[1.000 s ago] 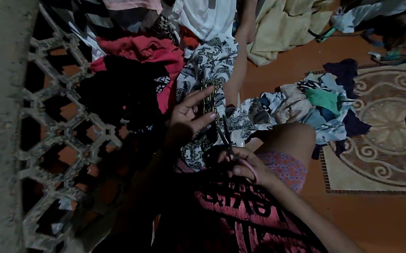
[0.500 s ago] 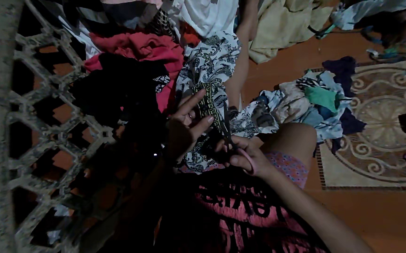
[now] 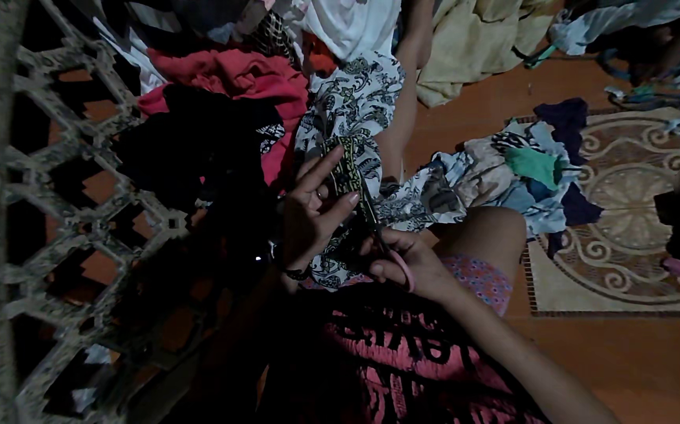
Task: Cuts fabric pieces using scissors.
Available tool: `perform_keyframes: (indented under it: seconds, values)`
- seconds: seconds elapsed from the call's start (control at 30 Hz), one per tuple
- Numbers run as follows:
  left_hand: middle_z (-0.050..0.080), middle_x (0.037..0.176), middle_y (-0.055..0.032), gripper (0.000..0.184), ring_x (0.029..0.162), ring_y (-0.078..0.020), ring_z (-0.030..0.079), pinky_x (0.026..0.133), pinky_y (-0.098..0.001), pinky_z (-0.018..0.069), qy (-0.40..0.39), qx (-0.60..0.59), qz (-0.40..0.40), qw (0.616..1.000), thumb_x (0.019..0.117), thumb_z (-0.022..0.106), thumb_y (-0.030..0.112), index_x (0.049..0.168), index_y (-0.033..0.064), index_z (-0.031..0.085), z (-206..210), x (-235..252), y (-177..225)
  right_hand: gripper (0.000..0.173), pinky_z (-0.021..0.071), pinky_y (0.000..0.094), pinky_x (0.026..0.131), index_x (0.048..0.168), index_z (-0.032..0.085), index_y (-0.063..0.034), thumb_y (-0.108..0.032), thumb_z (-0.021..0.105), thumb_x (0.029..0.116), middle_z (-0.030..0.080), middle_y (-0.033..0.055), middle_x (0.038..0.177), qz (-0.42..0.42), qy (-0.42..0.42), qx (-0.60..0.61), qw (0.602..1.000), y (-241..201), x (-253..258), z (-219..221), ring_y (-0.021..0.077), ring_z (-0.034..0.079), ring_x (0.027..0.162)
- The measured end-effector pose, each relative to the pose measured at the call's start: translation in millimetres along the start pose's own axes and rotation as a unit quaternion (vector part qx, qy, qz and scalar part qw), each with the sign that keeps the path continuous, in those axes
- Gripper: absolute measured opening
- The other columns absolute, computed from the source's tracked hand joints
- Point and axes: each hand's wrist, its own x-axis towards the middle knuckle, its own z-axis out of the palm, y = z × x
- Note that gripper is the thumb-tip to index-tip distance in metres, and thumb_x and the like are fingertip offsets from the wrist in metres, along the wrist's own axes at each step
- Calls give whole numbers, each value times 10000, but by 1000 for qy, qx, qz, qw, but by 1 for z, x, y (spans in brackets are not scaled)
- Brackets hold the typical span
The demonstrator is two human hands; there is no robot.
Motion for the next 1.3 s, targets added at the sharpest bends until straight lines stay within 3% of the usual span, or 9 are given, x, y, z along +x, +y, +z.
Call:
perform_keyframes:
  seconds: [0.23, 0.6, 0.67, 0.77, 0.8, 0.93, 1.13, 1.23, 1.3]
  values:
    - [512, 1419, -107, 691, 1074, -54, 623, 750, -182, 576, -20, 24, 12, 999, 813, 753, -10, 1465, 50, 530, 0, -3, 1, 331, 519, 149, 610, 1093, 698, -170, -467, 692, 947, 651, -156, 799, -29, -29, 32, 999, 4, -1, -5, -52, 594, 672]
    - [545, 1374, -40, 679, 971, -56, 624, 737, -205, 576, -9, -52, -17, 998, 818, 765, -9, 1455, 109, 561, 10, -16, -11, 262, 522, 149, 587, 1063, 707, -162, -399, 708, 950, 666, -147, 798, -20, 0, 43, 999, -4, 2, -4, -47, 598, 649]
    - [643, 1269, 18, 529, 941, -47, 645, 803, -250, 577, 17, -111, -68, 991, 860, 729, -2, 1367, 115, 630, 15, -18, -7, 270, 526, 148, 581, 1056, 707, -161, -406, 713, 942, 669, -151, 793, -6, 10, 28, 1000, -5, -1, -4, -47, 605, 646]
    - [707, 920, 66, 232, 816, -45, 672, 776, -266, 588, 41, -194, -188, 962, 925, 624, -27, 1053, 155, 687, 20, -14, 5, 283, 523, 147, 589, 1063, 706, -162, -419, 707, 944, 668, -150, 800, -3, 9, 29, 1000, -2, -5, -4, -46, 605, 655]
    - [704, 920, 54, 245, 823, -60, 678, 779, -279, 591, 13, -212, -214, 953, 941, 582, -32, 1061, 162, 672, 17, -12, 7, 276, 521, 151, 588, 1059, 705, -166, -417, 707, 944, 664, -147, 794, -2, 10, 35, 999, 0, -6, -3, -41, 602, 653]
    - [622, 1344, 25, 622, 824, 0, 635, 731, -189, 556, -113, -194, -208, 952, 919, 535, -50, 1498, 174, 500, 2, -3, 8, 261, 518, 154, 588, 1062, 703, -178, -412, 709, 946, 665, -142, 804, -14, 10, 49, 999, 5, -10, -6, -40, 597, 654]
    - [515, 1500, 20, 755, 739, 40, 573, 620, -140, 496, -131, -140, -141, 971, 860, 576, -112, 1550, 163, 442, -2, 1, 12, 267, 520, 144, 603, 1089, 706, -167, -389, 724, 942, 671, -143, 831, -28, -9, 61, 998, 8, -13, -3, -49, 601, 675]
    - [429, 1585, 18, 801, 981, -2, 646, 766, -198, 567, -145, -114, -103, 977, 840, 588, -134, 1569, 140, 402, -4, 1, 14, 277, 515, 135, 602, 1100, 705, -193, -423, 705, 947, 670, -159, 842, -34, -25, 56, 998, 6, -11, -4, -63, 598, 682]
    - [415, 1593, 7, 839, 1007, -3, 648, 776, -198, 570, -142, -106, -82, 981, 795, 594, -162, 1565, 107, 396, -2, 2, 16, 302, 509, 134, 602, 1101, 699, -196, -457, 688, 951, 663, -159, 838, -38, -37, 54, 997, 6, -8, -6, -65, 594, 685]
